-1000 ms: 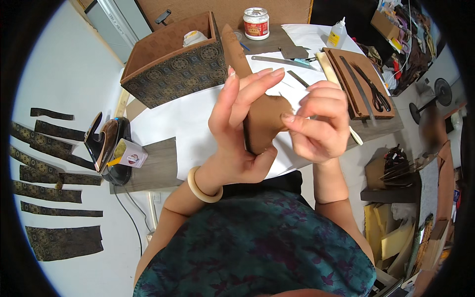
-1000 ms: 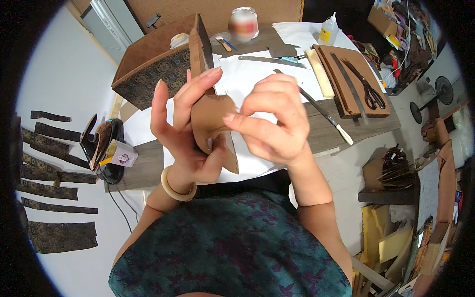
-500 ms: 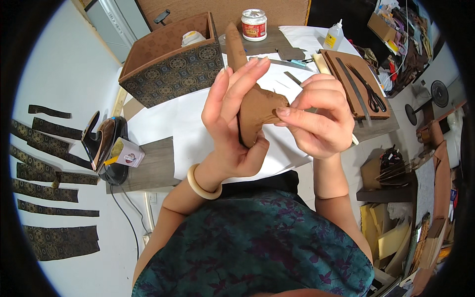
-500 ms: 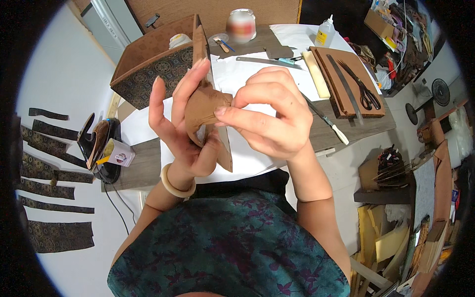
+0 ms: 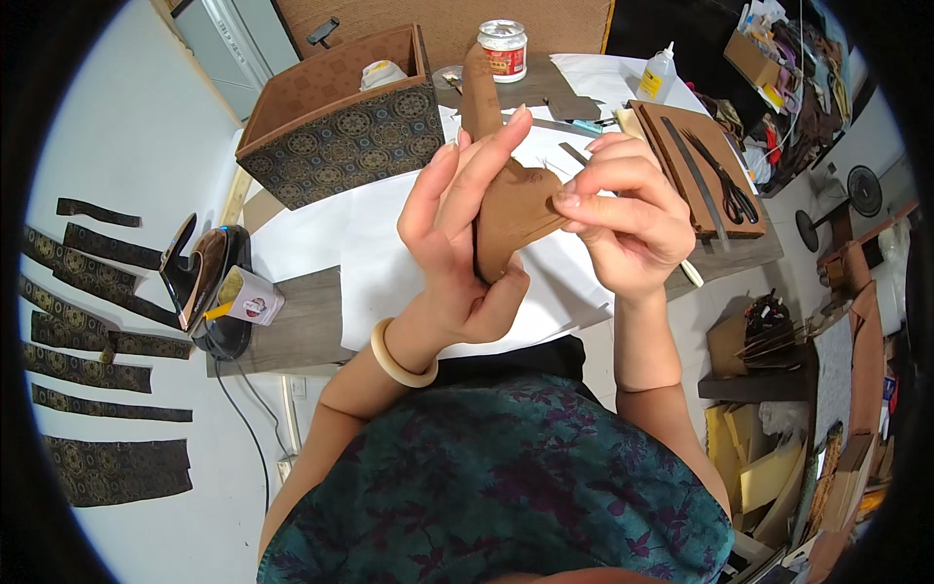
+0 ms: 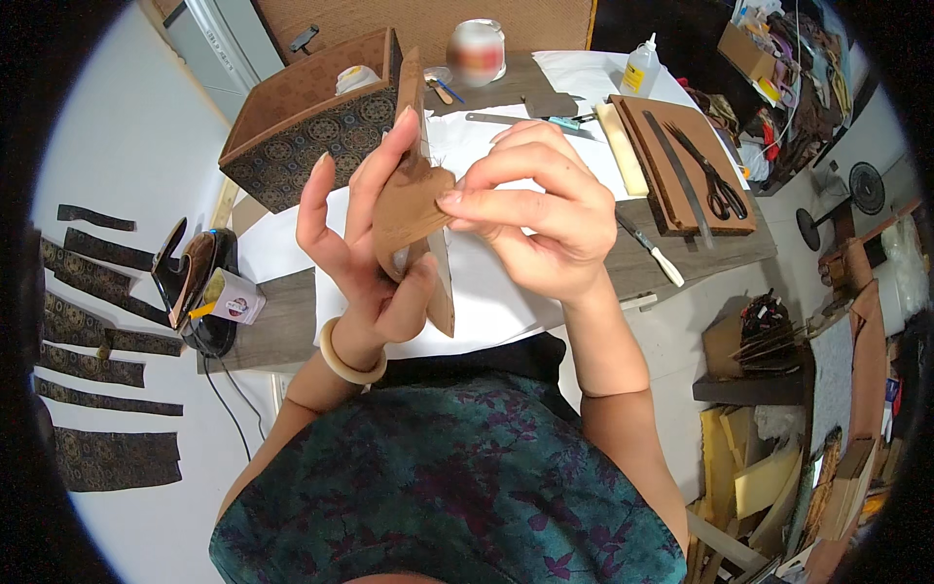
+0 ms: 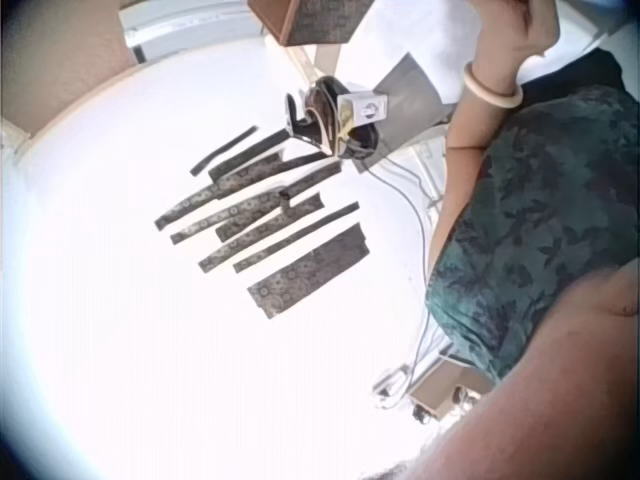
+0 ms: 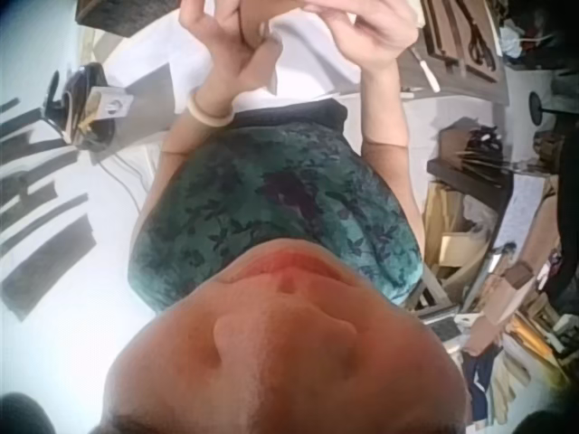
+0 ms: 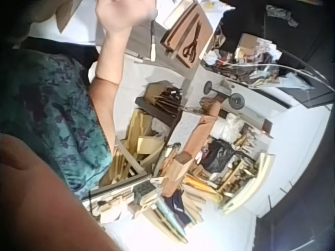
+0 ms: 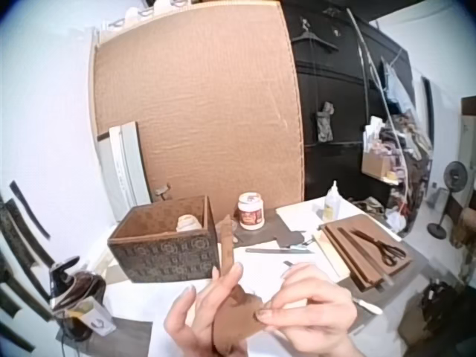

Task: The person assembles a decorative box by applying adhesive to a brown strip, folding and pressing it into shape, and ironing the edges to set the bond. The person then places the assembled piece into a patterned box.

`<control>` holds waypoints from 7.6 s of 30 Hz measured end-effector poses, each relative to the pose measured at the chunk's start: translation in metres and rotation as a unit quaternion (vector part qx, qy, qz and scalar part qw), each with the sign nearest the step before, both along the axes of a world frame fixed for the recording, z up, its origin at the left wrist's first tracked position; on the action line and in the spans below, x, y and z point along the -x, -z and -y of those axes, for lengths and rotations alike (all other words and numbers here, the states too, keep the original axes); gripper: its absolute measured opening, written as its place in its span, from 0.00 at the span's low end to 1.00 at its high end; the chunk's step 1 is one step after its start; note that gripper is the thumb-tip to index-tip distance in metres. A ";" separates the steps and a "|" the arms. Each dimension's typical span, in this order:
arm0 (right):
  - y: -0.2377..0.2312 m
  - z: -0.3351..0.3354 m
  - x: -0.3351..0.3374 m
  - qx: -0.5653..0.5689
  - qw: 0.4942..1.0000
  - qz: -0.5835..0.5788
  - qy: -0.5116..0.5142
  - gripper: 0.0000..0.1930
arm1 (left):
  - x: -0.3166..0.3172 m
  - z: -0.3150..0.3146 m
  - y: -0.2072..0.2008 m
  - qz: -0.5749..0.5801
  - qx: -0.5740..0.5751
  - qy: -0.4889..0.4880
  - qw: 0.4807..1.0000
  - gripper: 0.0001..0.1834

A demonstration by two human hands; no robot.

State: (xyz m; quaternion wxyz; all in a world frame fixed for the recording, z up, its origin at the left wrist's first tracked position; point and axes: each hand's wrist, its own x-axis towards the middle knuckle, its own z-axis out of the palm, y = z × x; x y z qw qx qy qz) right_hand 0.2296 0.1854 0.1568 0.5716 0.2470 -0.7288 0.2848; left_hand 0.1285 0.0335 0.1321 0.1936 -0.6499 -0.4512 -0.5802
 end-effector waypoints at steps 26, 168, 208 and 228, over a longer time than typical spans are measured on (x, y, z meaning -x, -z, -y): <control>-0.009 0.021 0.013 0.002 0.999 0.034 0.018 0.44 | -0.007 -0.011 0.007 0.020 -0.051 -0.056 0.997 0.48; 0.013 0.046 0.016 -0.130 0.975 -0.112 0.142 0.18 | 0.013 0.015 0.000 0.004 -0.005 -0.016 1.000 0.78; 0.028 0.063 0.015 0.479 0.745 0.315 -0.341 0.15 | -0.015 0.030 -0.010 0.140 0.043 -0.043 0.988 0.44; 0.028 0.069 0.024 0.493 0.715 0.288 -0.403 0.04 | -0.008 0.033 -0.014 0.182 0.067 0.087 0.977 0.59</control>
